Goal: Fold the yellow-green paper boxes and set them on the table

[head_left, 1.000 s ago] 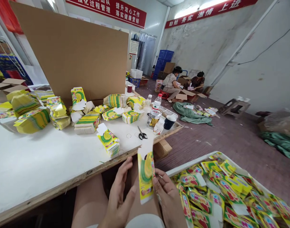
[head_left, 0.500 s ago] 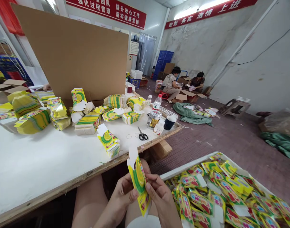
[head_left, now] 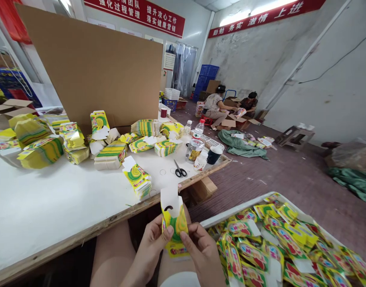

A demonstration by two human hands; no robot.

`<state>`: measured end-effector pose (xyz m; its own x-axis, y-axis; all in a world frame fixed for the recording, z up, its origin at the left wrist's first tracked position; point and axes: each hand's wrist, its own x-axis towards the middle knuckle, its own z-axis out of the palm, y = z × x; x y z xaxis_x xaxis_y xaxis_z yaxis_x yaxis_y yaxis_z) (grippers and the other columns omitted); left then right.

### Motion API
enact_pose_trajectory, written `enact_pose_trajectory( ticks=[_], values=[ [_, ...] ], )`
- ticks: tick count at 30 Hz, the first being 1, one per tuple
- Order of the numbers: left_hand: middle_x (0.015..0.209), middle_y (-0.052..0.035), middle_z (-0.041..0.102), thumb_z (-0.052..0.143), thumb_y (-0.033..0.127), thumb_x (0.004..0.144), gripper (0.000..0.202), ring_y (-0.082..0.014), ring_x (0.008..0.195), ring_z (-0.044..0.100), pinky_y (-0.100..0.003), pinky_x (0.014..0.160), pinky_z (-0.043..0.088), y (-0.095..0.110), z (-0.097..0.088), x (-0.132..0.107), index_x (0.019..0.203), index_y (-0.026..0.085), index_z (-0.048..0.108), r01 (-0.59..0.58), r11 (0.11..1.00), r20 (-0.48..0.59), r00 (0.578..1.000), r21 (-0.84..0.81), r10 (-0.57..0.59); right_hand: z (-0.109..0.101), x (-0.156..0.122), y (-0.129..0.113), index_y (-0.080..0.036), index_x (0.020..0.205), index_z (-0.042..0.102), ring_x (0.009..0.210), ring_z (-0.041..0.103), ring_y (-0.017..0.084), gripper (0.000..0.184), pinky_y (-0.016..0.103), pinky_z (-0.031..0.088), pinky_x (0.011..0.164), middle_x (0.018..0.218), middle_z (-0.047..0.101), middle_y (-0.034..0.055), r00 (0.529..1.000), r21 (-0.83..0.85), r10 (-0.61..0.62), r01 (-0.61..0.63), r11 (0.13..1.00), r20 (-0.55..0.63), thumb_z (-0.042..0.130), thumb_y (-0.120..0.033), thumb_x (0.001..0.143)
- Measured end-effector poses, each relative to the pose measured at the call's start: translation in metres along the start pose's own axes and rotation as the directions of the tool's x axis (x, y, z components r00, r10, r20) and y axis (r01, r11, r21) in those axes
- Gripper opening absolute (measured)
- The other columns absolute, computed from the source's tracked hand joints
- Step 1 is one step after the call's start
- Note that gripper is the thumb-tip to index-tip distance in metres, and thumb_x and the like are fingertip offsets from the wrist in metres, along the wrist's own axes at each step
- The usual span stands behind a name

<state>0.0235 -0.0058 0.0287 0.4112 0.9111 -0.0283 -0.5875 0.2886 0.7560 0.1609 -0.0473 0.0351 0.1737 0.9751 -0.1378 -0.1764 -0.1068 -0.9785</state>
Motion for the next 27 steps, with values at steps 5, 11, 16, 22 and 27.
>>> enact_pose_trajectory(
  ticks=[5, 11, 16, 22, 27],
  values=[
    [0.068, -0.0024, 0.071, 0.079, 0.045, 0.075, 0.033, -0.0097, 0.058, 0.056, -0.018, 0.057, 0.044, 0.000, -0.002, 0.005, 0.088, 0.016, 0.076, -0.034, 0.997, -0.119, 0.992, 0.064, 0.041, 0.002, -0.003, 0.002, -0.017, 0.080, 0.064, 0.069, 0.056, 0.018, 0.030, 0.028, 0.048, 0.066, 0.073, 0.064, 0.0027, 1.000, -0.096, -0.025, 0.025, 0.995, -0.001, 0.073, -0.046, 0.081],
    [0.066, -0.0028, 0.072, 0.080, 0.048, 0.072, 0.036, -0.0092, 0.055, 0.057, -0.017, 0.054, 0.043, -0.004, -0.002, 0.010, 0.078, 0.014, 0.071, -0.027, 0.995, -0.132, 0.990, 0.100, 0.041, 0.004, -0.005, 0.005, -0.019, 0.078, 0.058, 0.065, 0.053, 0.016, 0.031, 0.026, 0.047, 0.062, 0.071, 0.061, 0.0010, 0.996, -0.146, -0.080, 0.073, 0.987, -0.042, 0.068, -0.047, 0.084],
    [0.093, -0.0078, 0.078, 0.078, 0.034, 0.079, 0.046, -0.0183, 0.079, 0.070, -0.025, 0.069, 0.052, -0.005, 0.000, 0.005, 0.114, 0.020, 0.053, -0.040, 0.987, -0.068, 0.996, 0.157, 0.051, -0.002, -0.003, 0.007, -0.020, 0.087, 0.059, 0.067, 0.056, 0.017, 0.028, 0.025, 0.048, 0.063, 0.073, 0.062, 0.0008, 0.982, -0.269, -0.144, 0.107, 0.957, -0.123, 0.064, -0.047, 0.086],
    [0.105, -0.0125, 0.076, 0.067, 0.035, 0.088, 0.054, -0.0234, 0.093, 0.072, -0.030, 0.076, 0.054, -0.002, 0.004, -0.001, 0.124, 0.025, 0.028, -0.047, 0.974, -0.030, 0.998, 0.222, 0.055, -0.003, 0.000, 0.005, -0.020, 0.103, 0.059, 0.077, 0.064, 0.020, 0.029, 0.029, 0.054, 0.069, 0.088, 0.068, 0.0051, 0.978, -0.318, -0.189, 0.153, 0.936, -0.084, 0.063, -0.044, 0.087],
    [0.109, -0.0151, 0.074, 0.064, 0.036, 0.089, 0.066, -0.0269, 0.103, 0.070, -0.037, 0.088, 0.053, -0.002, 0.003, -0.003, 0.137, 0.022, 0.020, -0.046, 0.967, -0.010, 0.999, 0.251, 0.050, -0.005, 0.001, 0.002, -0.023, 0.122, 0.056, 0.094, 0.066, 0.022, 0.034, 0.032, 0.055, 0.085, 0.115, 0.068, 0.0097, 0.967, -0.325, -0.252, 0.225, 0.918, -0.043, 0.057, -0.041, 0.093]
  ],
)
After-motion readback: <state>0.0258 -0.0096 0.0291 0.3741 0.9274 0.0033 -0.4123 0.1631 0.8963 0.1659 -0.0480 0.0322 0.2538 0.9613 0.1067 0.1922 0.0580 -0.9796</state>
